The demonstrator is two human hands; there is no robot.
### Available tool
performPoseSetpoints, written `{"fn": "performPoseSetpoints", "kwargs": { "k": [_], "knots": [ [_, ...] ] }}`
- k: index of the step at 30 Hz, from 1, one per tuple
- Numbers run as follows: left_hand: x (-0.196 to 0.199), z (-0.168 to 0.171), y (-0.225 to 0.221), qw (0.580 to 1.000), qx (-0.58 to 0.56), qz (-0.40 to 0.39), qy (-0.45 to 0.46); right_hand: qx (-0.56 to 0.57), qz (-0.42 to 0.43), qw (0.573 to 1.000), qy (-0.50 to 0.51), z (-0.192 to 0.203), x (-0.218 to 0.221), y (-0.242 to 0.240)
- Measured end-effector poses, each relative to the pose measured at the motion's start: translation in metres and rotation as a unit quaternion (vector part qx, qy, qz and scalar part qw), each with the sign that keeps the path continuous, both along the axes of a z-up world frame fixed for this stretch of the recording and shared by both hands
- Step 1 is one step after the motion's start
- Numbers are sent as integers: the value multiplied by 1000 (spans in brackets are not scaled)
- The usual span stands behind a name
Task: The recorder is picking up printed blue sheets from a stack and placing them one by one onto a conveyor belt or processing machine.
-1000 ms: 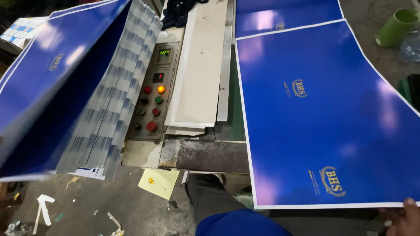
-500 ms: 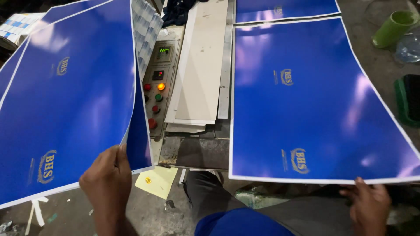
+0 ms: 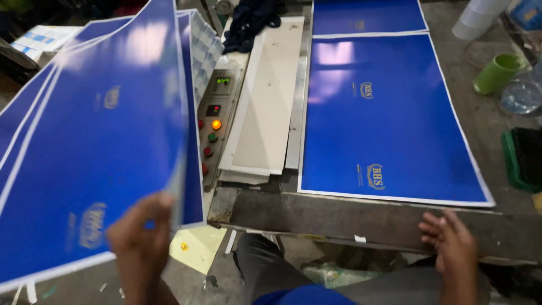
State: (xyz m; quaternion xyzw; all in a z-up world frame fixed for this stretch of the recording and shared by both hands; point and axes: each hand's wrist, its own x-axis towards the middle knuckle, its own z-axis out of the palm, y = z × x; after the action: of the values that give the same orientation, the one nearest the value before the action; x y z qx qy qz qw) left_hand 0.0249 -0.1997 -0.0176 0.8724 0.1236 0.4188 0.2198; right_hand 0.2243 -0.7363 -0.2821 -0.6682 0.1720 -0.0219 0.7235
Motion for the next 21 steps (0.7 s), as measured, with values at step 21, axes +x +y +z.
{"fn": "performPoseSetpoints", "kwargs": {
  "k": [21],
  "knots": [
    [39,-10,-178,922,-44,-385,-3,292,94,951,-30,-15,-33,138]
  ]
}}
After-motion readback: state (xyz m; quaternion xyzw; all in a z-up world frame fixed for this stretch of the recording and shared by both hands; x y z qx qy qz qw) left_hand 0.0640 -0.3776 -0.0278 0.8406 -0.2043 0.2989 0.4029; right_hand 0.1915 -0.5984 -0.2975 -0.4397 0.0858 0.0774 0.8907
